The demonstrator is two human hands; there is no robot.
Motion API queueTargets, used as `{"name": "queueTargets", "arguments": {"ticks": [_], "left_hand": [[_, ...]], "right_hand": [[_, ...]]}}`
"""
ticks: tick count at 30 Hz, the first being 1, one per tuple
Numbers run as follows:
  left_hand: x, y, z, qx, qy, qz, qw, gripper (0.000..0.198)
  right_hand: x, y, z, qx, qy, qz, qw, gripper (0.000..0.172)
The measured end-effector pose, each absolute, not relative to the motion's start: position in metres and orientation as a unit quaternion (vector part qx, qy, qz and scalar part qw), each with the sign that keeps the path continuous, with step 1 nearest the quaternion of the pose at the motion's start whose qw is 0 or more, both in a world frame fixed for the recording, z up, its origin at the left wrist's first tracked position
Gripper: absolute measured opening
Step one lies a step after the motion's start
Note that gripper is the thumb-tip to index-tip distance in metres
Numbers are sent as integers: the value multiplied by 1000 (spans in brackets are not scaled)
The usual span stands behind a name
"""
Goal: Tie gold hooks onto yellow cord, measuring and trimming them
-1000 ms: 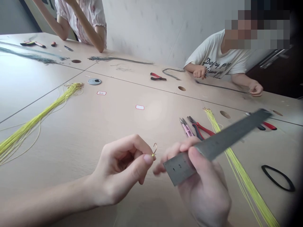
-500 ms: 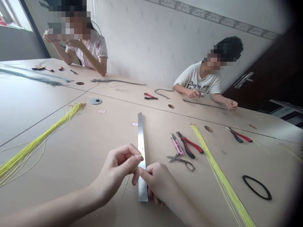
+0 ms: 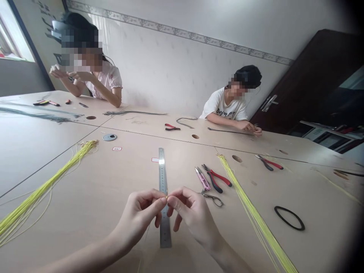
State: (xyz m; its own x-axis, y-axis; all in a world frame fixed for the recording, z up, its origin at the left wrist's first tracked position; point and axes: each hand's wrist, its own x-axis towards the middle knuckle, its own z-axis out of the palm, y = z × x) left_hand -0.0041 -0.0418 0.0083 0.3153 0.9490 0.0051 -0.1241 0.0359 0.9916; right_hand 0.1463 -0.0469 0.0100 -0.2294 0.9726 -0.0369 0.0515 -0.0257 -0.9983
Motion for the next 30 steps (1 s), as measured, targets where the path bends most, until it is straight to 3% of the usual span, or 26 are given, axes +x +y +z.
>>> {"name": "queueTargets", "arguments": {"ticks": [6, 9, 12, 17, 26, 30], "left_hand": [[-9, -46, 1, 495, 346, 521, 603, 25], [-9, -49, 1, 486, 309, 519, 632, 22], [-8, -49, 3, 459, 271, 508, 676, 20], [-4, -46, 6, 411, 238, 484, 735, 20], [-8, -48, -3, 536, 334, 445, 635, 24], [-7, -50, -2, 572, 375, 440, 582, 26]], "right_hand": [[151, -47, 16, -403, -545, 576, 457, 22], [150, -49, 15, -416, -548, 584, 431, 20], [148, -52, 14, -397, -547, 580, 455, 7], [147, -58, 20, -369, -557, 573, 475, 8], [145, -58, 23, -444, -611, 453, 475, 13], [147, -58, 18, -438, -695, 329, 466, 15]]}}
